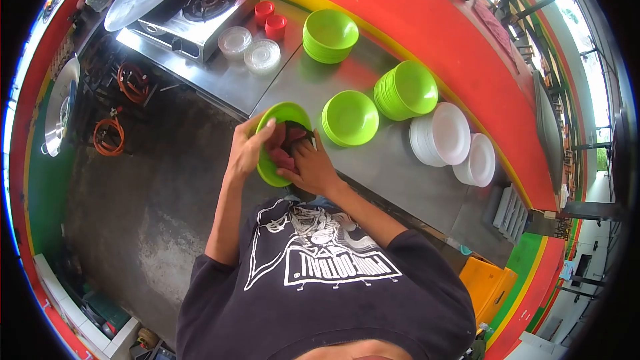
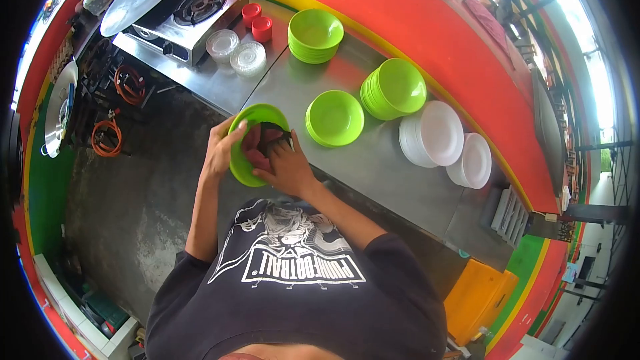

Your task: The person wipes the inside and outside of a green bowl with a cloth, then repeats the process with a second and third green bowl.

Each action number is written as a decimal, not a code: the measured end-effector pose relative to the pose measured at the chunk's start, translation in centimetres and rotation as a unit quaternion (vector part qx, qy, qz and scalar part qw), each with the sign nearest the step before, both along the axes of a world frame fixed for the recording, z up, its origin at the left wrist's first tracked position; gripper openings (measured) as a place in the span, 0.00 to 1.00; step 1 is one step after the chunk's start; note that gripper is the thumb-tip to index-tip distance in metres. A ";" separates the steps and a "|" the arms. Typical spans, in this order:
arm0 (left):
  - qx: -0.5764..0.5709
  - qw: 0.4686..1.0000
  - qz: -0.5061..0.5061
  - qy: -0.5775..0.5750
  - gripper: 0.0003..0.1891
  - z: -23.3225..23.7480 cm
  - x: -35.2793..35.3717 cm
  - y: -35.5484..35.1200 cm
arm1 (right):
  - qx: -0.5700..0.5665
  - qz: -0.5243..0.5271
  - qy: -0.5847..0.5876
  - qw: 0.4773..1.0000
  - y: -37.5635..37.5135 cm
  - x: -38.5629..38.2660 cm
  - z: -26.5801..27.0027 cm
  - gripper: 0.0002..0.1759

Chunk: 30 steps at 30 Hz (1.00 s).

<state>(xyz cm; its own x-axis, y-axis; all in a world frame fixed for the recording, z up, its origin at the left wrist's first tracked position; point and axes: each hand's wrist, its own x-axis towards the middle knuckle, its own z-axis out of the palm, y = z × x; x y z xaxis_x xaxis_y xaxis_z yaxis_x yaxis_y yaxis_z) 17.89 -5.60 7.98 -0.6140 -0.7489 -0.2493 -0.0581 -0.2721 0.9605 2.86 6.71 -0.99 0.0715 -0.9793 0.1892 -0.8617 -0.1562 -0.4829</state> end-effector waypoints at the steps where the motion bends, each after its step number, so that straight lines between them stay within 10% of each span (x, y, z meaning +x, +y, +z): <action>1: -0.011 1.000 0.013 0.009 0.20 -1.1 0.3 -0.2 | -0.002 0.002 -0.006 1.000 0.3 0.0 0.5 0.39; 12: 0.092 0.982 0.119 0.113 0.26 -4.4 0.0 0.1 | -0.036 0.037 -0.232 0.971 1.3 -0.7 2.8 0.23; 18: -0.016 0.997 0.068 0.008 0.26 -4.8 0.1 -0.1 | -0.167 -0.116 -0.426 0.882 0.4 -2.9 7.2 0.27; 21: 0.076 0.986 0.083 0.122 0.25 -7.1 -0.5 1.0 | -0.057 -0.192 -0.667 0.717 1.1 -3.8 4.5 0.29; 26: 0.082 0.987 0.111 0.084 0.28 -7.4 -2.0 2.0 | -0.105 -0.233 -0.579 0.774 2.3 -4.3 3.4 0.24; 30: 0.031 0.999 0.041 -0.002 0.30 -6.9 -2.6 2.0 | -0.201 -0.098 -0.227 0.948 1.5 -3.8 6.4 0.19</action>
